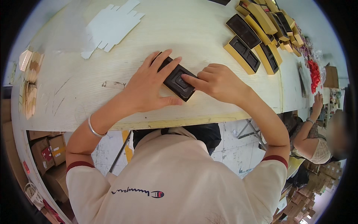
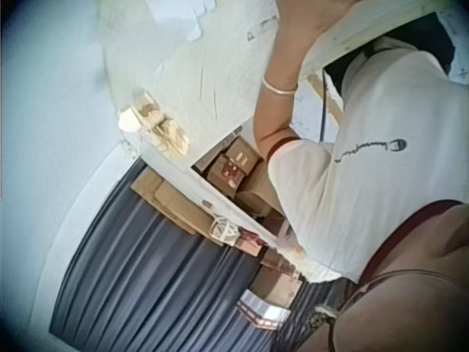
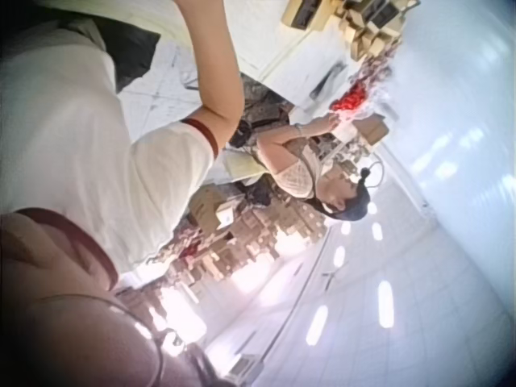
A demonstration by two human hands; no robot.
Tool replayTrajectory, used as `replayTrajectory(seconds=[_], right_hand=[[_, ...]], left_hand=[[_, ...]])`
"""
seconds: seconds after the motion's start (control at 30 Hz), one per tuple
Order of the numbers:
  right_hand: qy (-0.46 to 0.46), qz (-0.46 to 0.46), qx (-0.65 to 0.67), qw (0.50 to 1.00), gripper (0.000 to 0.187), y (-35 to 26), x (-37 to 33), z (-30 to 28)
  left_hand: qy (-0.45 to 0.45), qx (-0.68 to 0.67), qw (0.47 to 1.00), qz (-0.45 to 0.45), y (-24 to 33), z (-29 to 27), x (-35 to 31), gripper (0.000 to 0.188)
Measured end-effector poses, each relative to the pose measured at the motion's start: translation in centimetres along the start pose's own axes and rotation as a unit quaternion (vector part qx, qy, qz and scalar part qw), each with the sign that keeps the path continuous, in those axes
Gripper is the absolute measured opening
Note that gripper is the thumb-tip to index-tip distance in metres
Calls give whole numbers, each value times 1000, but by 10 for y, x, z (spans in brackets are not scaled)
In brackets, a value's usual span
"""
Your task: The person folds flat white cardboard pieces into small rectangular boxes and inserts black rectangular items into them. The person repeats this process multiple times, placing finished boxes on the table.
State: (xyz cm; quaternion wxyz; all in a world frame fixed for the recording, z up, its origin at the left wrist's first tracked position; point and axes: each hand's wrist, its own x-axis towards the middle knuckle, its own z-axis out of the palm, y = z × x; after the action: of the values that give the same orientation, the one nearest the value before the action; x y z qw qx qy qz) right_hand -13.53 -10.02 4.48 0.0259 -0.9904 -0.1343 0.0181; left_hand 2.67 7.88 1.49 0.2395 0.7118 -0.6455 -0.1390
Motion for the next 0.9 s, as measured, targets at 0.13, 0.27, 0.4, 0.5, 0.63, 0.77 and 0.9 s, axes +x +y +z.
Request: replayTrajectory(seconds=[0.13,0.27,0.4,0.5,0.63,0.77,0.9], right_hand=[[10,-5,34,999,41,-5,4,-10],[95,-19,29,995,56,-11,-2,-9],[76,86,-29,993,85,-45,-11,29],[47,114,-41,992,92,-52,-8,28],[123,143,76,979,81,-44,-9,17],[117,190,-2,975,65,-26,-5,38],[151,256,-94,950,53,29,-43,34]], left_hand=[[32,146,988,37,0,4,1,85],[41,157,985,57,-1,4,2,79],[27,154,986,53,5,10,-1,83],[5,161,985,62,7,7,-2,87],[47,184,981,51,7,21,4,79],[73,-10,997,35,4,4,12,77],[105,260,955,-95,-53,-55,21,74]])
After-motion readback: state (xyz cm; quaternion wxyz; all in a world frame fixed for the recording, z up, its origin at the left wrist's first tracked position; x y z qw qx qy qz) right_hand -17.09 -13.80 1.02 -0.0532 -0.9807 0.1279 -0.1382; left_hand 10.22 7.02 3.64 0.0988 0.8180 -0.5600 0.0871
